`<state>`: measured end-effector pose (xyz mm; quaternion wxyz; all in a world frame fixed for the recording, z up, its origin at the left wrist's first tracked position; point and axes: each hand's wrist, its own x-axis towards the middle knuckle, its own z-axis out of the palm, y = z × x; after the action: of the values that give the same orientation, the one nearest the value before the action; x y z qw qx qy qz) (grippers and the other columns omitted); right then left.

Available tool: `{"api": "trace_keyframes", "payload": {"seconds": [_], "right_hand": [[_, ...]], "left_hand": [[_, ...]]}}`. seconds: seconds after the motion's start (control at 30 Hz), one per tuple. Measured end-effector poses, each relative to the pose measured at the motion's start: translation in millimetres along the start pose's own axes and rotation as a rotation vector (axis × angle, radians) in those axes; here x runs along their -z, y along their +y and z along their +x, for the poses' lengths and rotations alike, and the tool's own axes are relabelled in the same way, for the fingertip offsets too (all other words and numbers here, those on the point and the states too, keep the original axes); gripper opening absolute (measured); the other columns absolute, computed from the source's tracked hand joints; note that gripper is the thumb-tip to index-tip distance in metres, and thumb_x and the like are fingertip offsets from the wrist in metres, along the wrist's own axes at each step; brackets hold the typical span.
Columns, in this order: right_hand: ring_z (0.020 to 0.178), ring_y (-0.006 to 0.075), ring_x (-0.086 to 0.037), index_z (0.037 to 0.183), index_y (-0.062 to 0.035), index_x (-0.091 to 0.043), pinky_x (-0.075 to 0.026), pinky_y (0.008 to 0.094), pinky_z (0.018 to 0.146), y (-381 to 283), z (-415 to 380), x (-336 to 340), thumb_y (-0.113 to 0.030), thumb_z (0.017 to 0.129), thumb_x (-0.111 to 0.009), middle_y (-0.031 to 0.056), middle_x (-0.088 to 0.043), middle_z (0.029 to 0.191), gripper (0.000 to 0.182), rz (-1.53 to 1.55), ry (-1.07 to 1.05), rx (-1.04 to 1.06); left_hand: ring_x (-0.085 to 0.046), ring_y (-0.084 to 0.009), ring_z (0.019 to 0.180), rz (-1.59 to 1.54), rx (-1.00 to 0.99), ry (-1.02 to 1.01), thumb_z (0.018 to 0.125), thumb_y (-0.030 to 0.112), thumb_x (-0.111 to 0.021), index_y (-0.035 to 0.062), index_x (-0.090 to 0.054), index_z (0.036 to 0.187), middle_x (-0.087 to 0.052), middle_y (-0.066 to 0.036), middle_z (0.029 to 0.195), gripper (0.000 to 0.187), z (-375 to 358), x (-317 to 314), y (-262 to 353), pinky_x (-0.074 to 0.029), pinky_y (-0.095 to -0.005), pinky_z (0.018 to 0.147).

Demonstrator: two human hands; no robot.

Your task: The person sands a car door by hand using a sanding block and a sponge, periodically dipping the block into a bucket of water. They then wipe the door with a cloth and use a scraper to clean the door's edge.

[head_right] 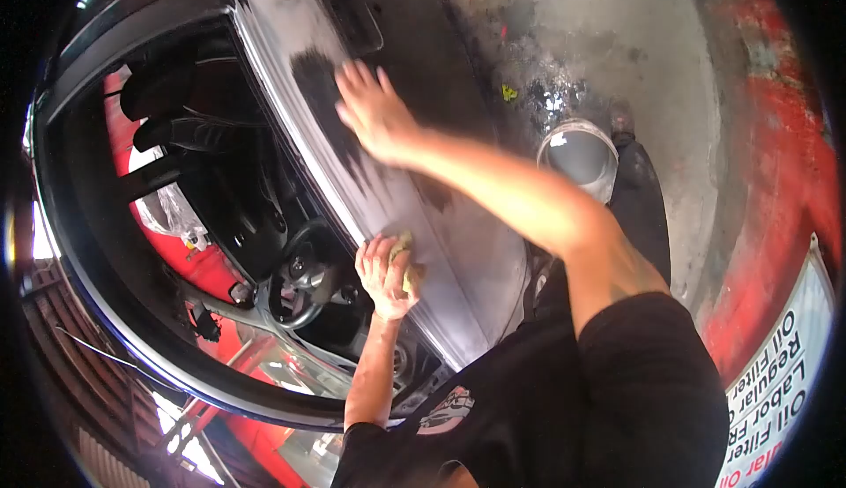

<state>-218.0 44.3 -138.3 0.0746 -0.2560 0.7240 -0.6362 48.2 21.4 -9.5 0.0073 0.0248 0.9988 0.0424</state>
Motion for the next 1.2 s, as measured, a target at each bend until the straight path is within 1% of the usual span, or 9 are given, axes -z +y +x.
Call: {"api": "trace_keyframes", "payload": {"seconds": [0.1,0.3,0.5,0.7,0.77,0.9,1.0,1.13,1.2], "right_hand": [[0.16,0.0459,-0.028,0.16,0.0071,-0.038,-0.023,0.0641,0.129,14,52,3,-0.035,0.114,-0.044,0.0293,-0.033,0.171,0.062,-0.012,0.057,-0.007],[0.165,0.0451,-0.015,0.166,0.006,-0.029,-0.015,0.0658,0.13,-20,-112,0,-0.029,0.113,-0.051,0.0281,-0.019,0.177,0.067,0.012,-0.171,-0.017],[0.16,0.0486,-0.026,0.16,0.0078,-0.037,-0.023,0.061,0.13,14,95,1,-0.035,0.115,-0.044,0.0312,-0.032,0.17,0.063,-0.032,0.11,0.017],[0.165,0.0465,-0.015,0.165,0.0062,-0.032,-0.018,0.0648,0.13,-21,-117,-9,-0.031,0.113,-0.05,0.0301,-0.02,0.176,0.066,0.068,-0.149,-0.04],[0.163,0.0481,-0.02,0.163,0.0072,-0.035,-0.022,0.0638,0.129,-16,-100,-11,-0.029,0.112,-0.051,0.0312,-0.024,0.174,0.064,0.029,-0.085,-0.003],[0.157,0.0497,-0.031,0.158,0.0094,-0.039,-0.027,0.0617,0.128,9,77,4,-0.03,0.113,-0.048,0.0332,-0.034,0.168,0.06,0.027,0.09,-0.004],[0.159,0.0489,-0.029,0.158,0.0096,-0.039,-0.025,0.0618,0.129,4,53,-1,-0.033,0.113,-0.047,0.0332,-0.034,0.168,0.062,0.016,0.11,0.028],[0.165,0.0447,-0.015,0.165,0.0073,-0.03,-0.016,0.0608,0.132,-23,-117,-4,-0.029,0.113,-0.051,0.0298,-0.021,0.175,0.067,0.084,-0.193,-0.043],[0.165,0.0452,-0.017,0.164,0.0076,-0.032,-0.018,0.0612,0.131,-12,-80,-8,-0.03,0.113,-0.05,0.0298,-0.023,0.175,0.066,0.052,-0.119,0.006]], "left_hand": [[-0.062,-0.0404,0.127,-0.006,-0.017,0.001,0.082,0.026,-0.071,0.0102,-0.071,0.113,-0.068,-0.016,0.131,0.035,-3,0,-2,-0.039,-0.059,0.115],[-0.065,-0.0398,0.122,-0.001,-0.015,0.023,0.079,0.021,-0.068,0.0091,-0.071,0.11,-0.07,-0.015,0.124,0.033,4,0,2,-0.04,-0.0584,0.115],[-0.063,-0.0402,0.127,0.011,-0.02,-0.002,0.084,0.029,-0.07,0.0096,-0.07,0.113,-0.068,-0.016,0.13,0.035,-3,-1,-3,-0.039,-0.0589,0.114],[-0.064,-0.0396,0.123,0.006,-0.015,0.007,0.08,0.025,-0.068,0.0094,-0.071,0.107,-0.069,-0.015,0.125,0.032,2,2,1,-0.04,-0.0588,0.115],[-0.064,-0.0395,0.124,-0.006,-0.015,-0.005,0.08,0.025,-0.067,0.0097,-0.072,0.107,-0.069,-0.015,0.125,0.031,3,3,0,-0.04,-0.0586,0.115],[-0.063,-0.0408,0.127,-0.011,-0.009,-0.006,0.083,0.028,-0.07,0.0091,-0.071,0.112,-0.069,-0.016,0.13,0.035,-1,0,-1,-0.039,-0.0591,0.115],[-0.063,-0.041,0.126,-0.036,-0.017,-0.001,0.083,0.028,-0.07,0.0092,-0.071,0.113,-0.068,-0.016,0.13,0.035,1,2,-1,-0.039,-0.0592,0.114],[-0.064,-0.0398,0.124,-0.02,-0.017,0.022,0.08,0.023,-0.069,0.0095,-0.071,0.107,-0.069,-0.015,0.126,0.031,1,0,0,-0.04,-0.0582,0.115],[-0.064,-0.0398,0.124,-0.022,-0.016,0.013,0.079,0.023,-0.07,0.0093,-0.071,0.107,-0.069,-0.015,0.126,0.031,3,2,0,-0.04,-0.0576,0.116]]}}
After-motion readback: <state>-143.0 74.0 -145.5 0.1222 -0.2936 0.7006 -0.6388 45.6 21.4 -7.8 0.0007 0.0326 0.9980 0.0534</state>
